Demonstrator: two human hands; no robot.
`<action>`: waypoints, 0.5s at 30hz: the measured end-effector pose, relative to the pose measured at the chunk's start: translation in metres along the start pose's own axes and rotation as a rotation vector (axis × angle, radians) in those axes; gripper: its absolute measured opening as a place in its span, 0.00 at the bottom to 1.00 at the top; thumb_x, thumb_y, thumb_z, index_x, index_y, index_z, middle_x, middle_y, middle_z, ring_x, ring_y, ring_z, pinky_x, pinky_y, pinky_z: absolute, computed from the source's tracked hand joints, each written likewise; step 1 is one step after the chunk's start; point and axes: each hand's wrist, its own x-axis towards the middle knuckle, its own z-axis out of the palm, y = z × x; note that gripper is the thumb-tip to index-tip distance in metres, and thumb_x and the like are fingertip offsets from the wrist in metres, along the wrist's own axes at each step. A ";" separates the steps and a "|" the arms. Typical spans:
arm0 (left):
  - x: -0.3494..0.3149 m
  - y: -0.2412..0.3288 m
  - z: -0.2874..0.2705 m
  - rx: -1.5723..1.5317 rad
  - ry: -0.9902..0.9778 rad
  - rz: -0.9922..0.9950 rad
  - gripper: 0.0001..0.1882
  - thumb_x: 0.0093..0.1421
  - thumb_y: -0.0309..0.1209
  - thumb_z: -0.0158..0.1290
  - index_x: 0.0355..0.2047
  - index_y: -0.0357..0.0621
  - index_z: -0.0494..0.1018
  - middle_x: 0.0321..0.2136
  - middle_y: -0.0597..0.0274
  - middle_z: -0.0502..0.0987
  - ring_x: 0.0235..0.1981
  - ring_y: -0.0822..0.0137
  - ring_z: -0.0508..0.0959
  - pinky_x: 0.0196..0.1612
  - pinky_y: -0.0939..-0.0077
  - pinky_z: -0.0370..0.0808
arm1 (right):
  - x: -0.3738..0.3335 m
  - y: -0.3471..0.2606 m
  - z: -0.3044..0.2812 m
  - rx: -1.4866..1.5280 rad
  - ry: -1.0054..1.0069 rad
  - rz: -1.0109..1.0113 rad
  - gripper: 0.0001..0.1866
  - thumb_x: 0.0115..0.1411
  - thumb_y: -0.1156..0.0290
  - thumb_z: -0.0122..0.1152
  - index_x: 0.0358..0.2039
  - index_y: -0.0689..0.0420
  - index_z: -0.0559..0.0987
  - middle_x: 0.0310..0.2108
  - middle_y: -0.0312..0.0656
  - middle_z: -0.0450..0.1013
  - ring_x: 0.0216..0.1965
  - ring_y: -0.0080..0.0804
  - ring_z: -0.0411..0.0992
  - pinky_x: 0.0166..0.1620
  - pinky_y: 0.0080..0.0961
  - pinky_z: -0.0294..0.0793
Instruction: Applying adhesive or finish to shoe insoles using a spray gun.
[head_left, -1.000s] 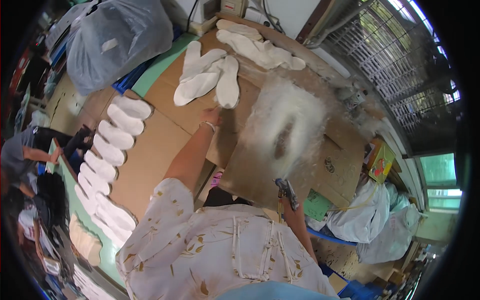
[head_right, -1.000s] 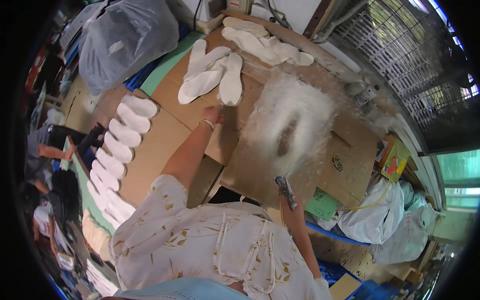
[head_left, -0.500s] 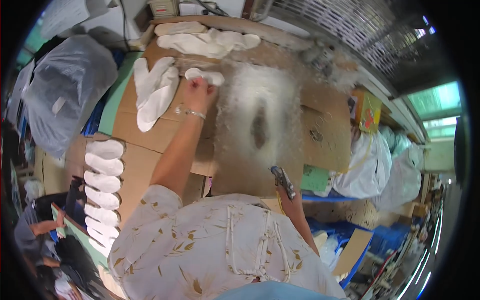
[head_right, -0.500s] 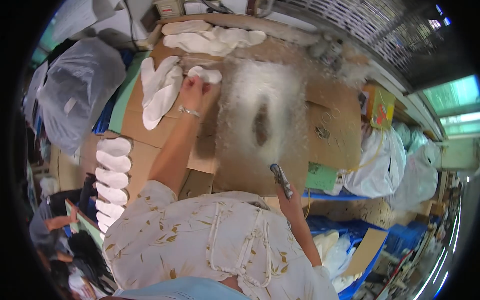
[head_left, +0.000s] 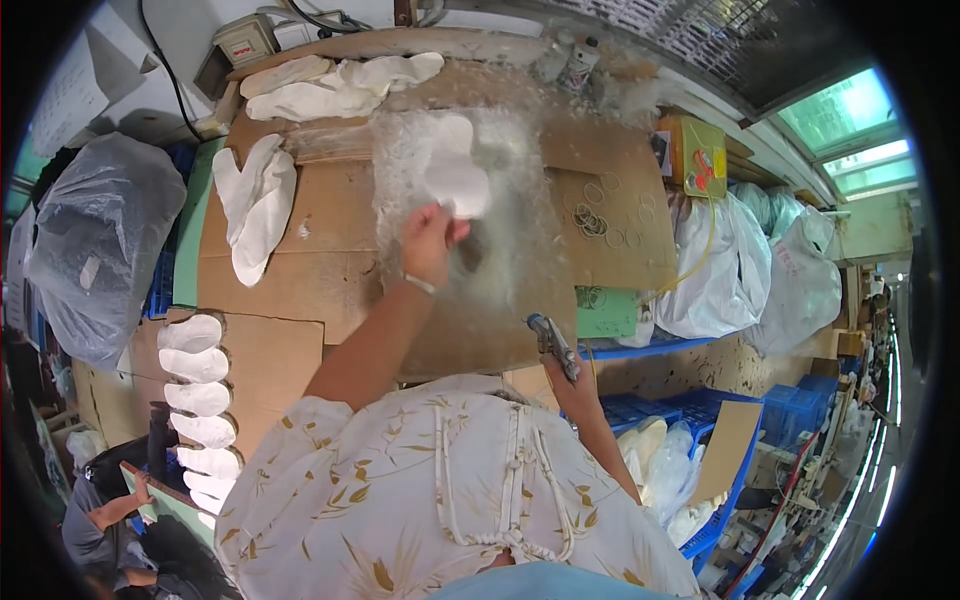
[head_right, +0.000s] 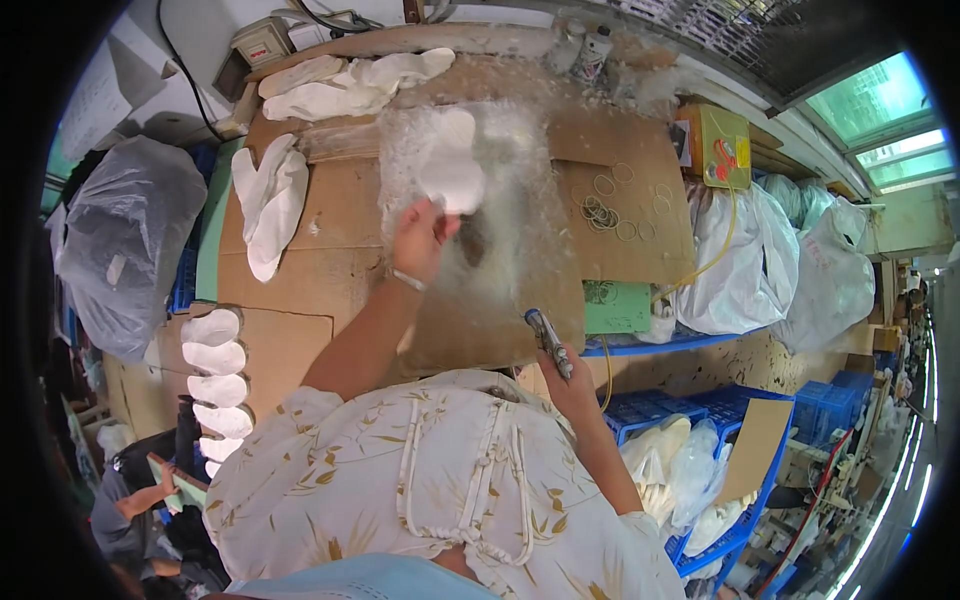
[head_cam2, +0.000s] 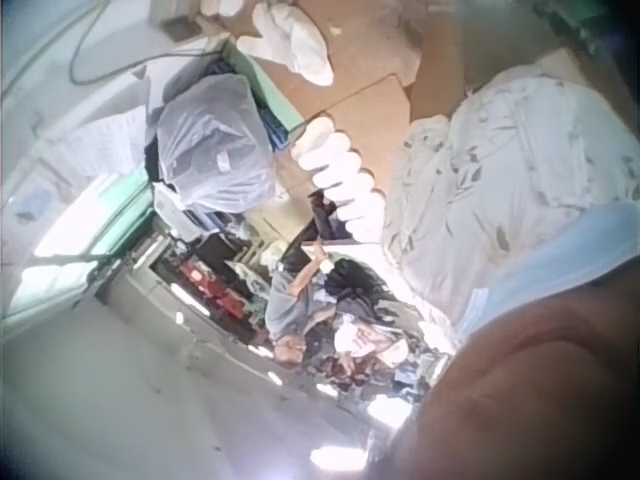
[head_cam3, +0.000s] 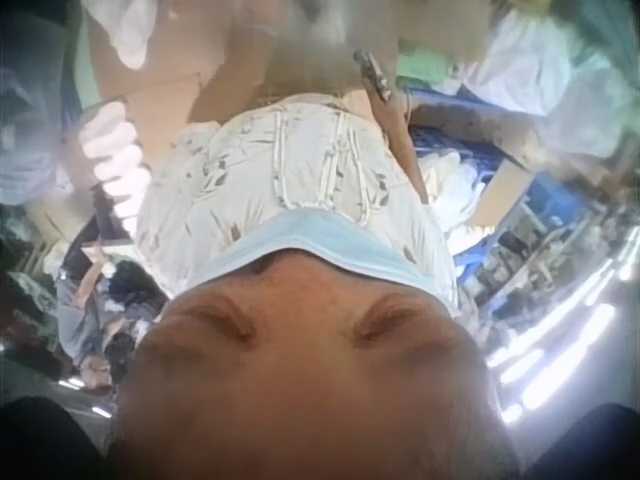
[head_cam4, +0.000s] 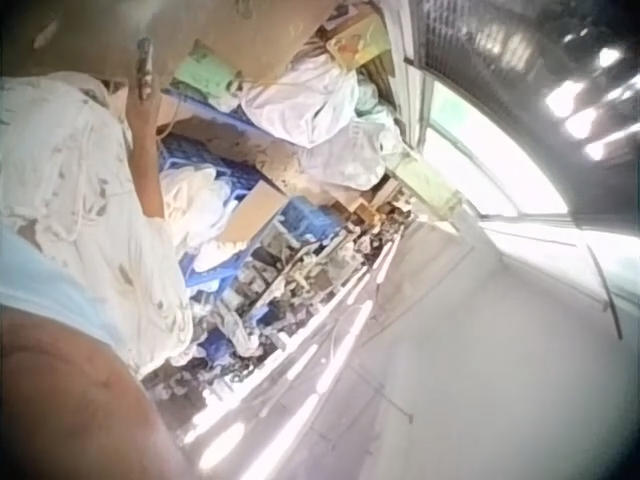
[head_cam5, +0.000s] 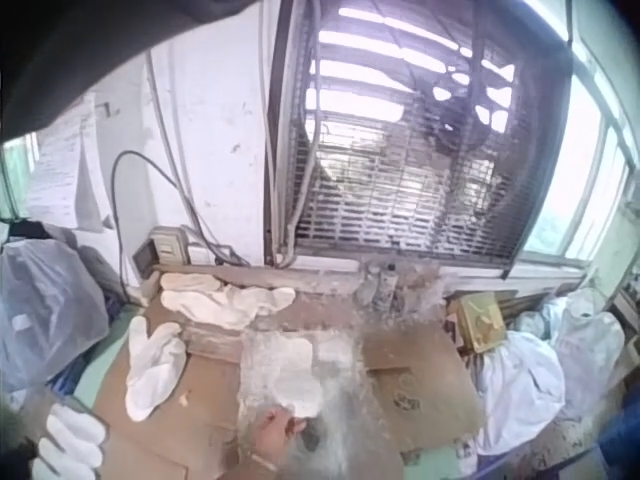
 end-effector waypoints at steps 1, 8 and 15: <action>-0.015 -0.015 -0.002 -0.001 0.068 -0.059 0.06 0.58 0.28 0.50 0.31 0.38 0.68 0.25 0.60 0.74 0.23 0.71 0.74 0.29 0.79 0.73 | -0.001 0.004 -0.002 0.004 -0.001 0.003 0.11 0.58 0.67 0.55 0.36 0.61 0.72 0.22 0.36 0.66 0.26 0.21 0.60 0.31 0.21 0.63; -0.067 -0.112 -0.069 0.127 0.216 -0.250 0.09 0.58 0.27 0.49 0.38 0.37 0.64 0.31 0.56 0.74 0.29 0.67 0.77 0.31 0.77 0.77 | -0.008 0.016 -0.019 0.036 0.002 -0.024 0.11 0.59 0.67 0.54 0.36 0.62 0.72 0.24 0.36 0.66 0.28 0.20 0.60 0.32 0.19 0.63; -0.081 -0.135 -0.074 0.194 0.226 -0.411 0.07 0.58 0.27 0.49 0.35 0.38 0.66 0.31 0.57 0.75 0.29 0.67 0.78 0.29 0.78 0.77 | 0.008 -0.054 -0.046 0.127 -0.011 0.040 0.11 0.61 0.67 0.51 0.37 0.62 0.71 0.23 0.32 0.63 0.27 0.19 0.59 0.31 0.20 0.62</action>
